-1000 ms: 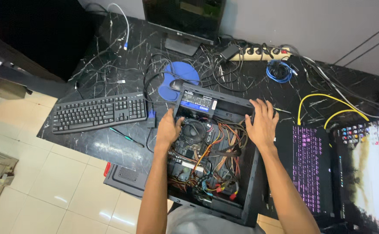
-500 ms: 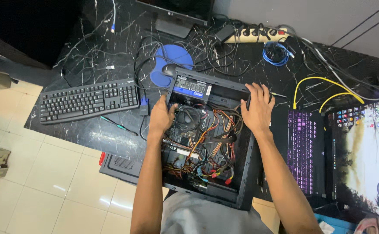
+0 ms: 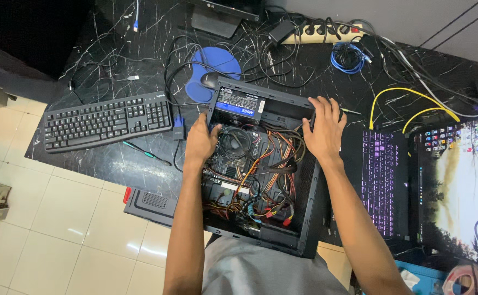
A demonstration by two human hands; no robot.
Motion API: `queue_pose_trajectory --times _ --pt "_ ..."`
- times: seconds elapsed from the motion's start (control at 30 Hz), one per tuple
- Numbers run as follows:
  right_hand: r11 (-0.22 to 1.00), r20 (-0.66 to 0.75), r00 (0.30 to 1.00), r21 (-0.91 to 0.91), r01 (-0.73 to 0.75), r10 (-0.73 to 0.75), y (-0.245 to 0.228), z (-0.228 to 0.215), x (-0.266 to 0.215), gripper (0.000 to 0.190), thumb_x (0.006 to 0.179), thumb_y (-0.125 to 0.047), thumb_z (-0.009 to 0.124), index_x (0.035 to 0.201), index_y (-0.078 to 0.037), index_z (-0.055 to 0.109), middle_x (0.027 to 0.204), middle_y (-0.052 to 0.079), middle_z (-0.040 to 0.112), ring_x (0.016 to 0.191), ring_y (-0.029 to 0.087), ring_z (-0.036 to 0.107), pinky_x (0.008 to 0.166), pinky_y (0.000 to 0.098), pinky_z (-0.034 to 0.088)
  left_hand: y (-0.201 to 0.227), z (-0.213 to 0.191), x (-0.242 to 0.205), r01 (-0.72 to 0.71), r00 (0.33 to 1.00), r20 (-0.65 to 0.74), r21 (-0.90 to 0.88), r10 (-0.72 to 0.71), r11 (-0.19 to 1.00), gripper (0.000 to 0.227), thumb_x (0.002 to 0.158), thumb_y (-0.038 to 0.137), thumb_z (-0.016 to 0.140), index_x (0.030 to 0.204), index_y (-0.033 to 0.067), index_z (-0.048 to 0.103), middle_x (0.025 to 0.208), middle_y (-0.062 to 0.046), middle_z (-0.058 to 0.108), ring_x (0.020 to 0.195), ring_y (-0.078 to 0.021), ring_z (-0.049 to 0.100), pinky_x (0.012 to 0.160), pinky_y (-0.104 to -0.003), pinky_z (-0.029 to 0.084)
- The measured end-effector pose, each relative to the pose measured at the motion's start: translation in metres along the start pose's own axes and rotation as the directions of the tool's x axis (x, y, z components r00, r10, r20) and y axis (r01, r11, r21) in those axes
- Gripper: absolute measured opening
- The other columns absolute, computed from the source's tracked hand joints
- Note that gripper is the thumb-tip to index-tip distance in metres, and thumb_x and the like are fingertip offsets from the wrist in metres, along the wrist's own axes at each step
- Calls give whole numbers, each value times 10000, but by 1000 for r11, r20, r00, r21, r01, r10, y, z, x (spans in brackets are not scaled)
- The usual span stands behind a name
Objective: The person works on the internal components of a desktop computer tower, connecting and organizing various cables inside the case. They handle the power supply unit and motherboard connections, occasionally adjusting the position of the computer case on the desk.
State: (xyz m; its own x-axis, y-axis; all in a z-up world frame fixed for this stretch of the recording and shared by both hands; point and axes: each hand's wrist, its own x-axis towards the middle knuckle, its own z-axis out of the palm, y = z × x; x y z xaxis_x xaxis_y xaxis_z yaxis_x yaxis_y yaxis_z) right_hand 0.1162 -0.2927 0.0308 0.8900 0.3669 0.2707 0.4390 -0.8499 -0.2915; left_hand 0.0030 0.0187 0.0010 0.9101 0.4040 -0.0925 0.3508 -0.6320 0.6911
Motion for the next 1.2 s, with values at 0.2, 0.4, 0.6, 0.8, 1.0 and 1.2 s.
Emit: queue_pose_trajectory --times 0.2,0.4,0.6,0.8,1.0,1.2 --pt "1000 -13 1000 10 13 -13 2 2 0 487 1013 -160 664 1462 -159 475 1456 158 509 1451 375 340 1069 688 271 4 -2 -2 15 1000 6 1 -15 1000 526 974 285 656 1392 4 503 1212 -277 665 1132 -493 651 957 -614 526" --pt "1000 17 1000 18 -10 10 0 -2 0 487 1012 -165 656 1465 -160 475 1469 154 499 1454 374 335 1077 685 259 -3 4 3 1 1000 -5 -20 -1 1000 539 971 284 663 1402 6 497 1225 -280 659 1139 -499 647 959 -611 526" --pt "1000 16 1000 3 -9 9 0 -1 0 481 1015 -172 654 1464 -158 482 1463 151 509 1454 368 341 1076 675 265 1 1 -1 -3 1000 -5 -8 3 1000 534 974 279 660 1398 -3 499 1230 -283 659 1143 -495 648 969 -609 524" --pt "1000 8 1000 -5 1 -1 1 0 0 480 1010 -179 664 1456 -154 488 1457 153 510 1446 372 346 1070 674 272 -3 3 2 -1 1000 -2 -13 1 1000 537 985 284 652 1417 10 490 1244 -269 656 1145 -485 653 962 -602 531" --pt "1000 -4 1000 -5 5 -5 3 2 -1 488 1011 -181 660 1465 -162 483 1456 151 514 1451 370 348 1067 682 275 5 -2 -2 9 1000 10 -14 -9 1000 541 980 280 653 1417 8 488 1246 -274 656 1152 -485 648 978 -607 524" --pt "1000 -13 1000 -16 14 -15 3 2 0 497 1000 -175 675 1460 -163 486 1447 149 521 1442 365 360 1070 658 276 -4 3 2 16 1000 16 -11 -16 1000 533 988 316 643 1406 16 504 1235 -258 660 1145 -478 653 965 -596 532"
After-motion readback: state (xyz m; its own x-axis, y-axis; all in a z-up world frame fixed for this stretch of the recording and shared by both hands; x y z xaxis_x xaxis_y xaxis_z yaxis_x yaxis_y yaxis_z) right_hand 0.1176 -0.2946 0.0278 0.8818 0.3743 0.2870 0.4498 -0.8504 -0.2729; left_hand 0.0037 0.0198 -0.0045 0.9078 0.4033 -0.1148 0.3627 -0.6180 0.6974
